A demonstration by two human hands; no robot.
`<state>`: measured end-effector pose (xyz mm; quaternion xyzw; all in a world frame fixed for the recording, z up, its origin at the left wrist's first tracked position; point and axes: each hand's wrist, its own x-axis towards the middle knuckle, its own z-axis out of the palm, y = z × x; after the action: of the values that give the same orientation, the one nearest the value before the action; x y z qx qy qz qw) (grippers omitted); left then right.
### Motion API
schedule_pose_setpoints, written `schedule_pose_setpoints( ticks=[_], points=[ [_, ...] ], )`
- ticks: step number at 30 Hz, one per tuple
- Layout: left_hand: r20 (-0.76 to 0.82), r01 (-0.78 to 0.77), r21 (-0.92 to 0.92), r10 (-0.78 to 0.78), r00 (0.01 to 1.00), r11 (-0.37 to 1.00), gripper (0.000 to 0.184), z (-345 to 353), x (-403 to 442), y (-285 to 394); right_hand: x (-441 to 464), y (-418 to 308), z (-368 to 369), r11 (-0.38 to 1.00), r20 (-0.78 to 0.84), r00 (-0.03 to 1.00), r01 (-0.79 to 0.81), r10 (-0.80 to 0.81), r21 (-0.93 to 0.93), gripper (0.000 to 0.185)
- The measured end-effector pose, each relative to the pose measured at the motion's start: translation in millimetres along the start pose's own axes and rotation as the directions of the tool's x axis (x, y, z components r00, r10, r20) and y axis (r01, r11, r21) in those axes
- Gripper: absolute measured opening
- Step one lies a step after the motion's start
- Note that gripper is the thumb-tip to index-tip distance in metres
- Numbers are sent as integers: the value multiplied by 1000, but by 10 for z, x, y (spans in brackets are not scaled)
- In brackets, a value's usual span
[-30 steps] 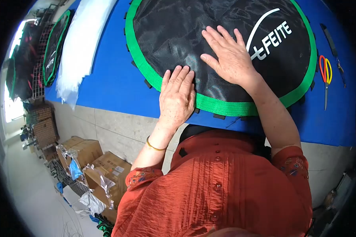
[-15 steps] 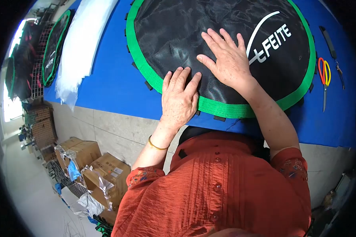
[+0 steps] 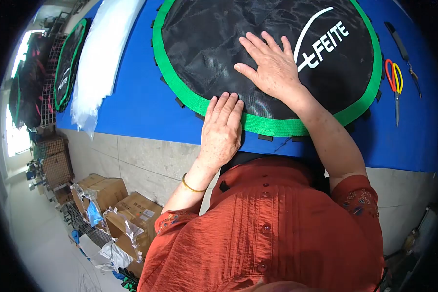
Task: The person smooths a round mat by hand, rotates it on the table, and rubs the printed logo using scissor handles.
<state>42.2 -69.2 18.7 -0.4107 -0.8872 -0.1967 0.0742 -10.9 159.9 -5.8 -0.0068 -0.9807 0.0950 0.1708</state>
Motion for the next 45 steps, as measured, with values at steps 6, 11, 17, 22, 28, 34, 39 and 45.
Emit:
schedule_pose_setpoints(
  ticks=[6,11,17,22,28,34,39,45],
  points=[
    [-26,16,-30,-17,1000,999,46,22,-33,28,16,5,20,1000,15,1000,-3,3,8,76],
    [-115,22,-184,-43,992,983,33,-66,174,-47,7,21,-2,1000,39,999,-2,2,-5,77],
    [-157,31,-149,-55,986,988,29,-72,354,-100,6,33,16,1000,27,1000,11,-11,-19,78],
    [-102,-15,-26,12,995,1000,39,3,224,-55,10,25,-4,1000,22,1000,17,-17,-20,78],
    [-119,17,-11,-18,993,1000,35,45,234,27,8,38,19,1000,-7,999,31,-31,-1,76],
    [-150,46,-22,-49,987,999,37,121,248,47,11,42,27,999,-29,999,39,-38,2,76],
    [-100,103,-38,-107,989,994,62,185,310,55,12,40,35,999,-45,998,47,-47,8,74],
    [32,153,28,-154,988,988,102,195,447,48,15,46,11,998,-44,997,56,-55,10,71]
  ],
)
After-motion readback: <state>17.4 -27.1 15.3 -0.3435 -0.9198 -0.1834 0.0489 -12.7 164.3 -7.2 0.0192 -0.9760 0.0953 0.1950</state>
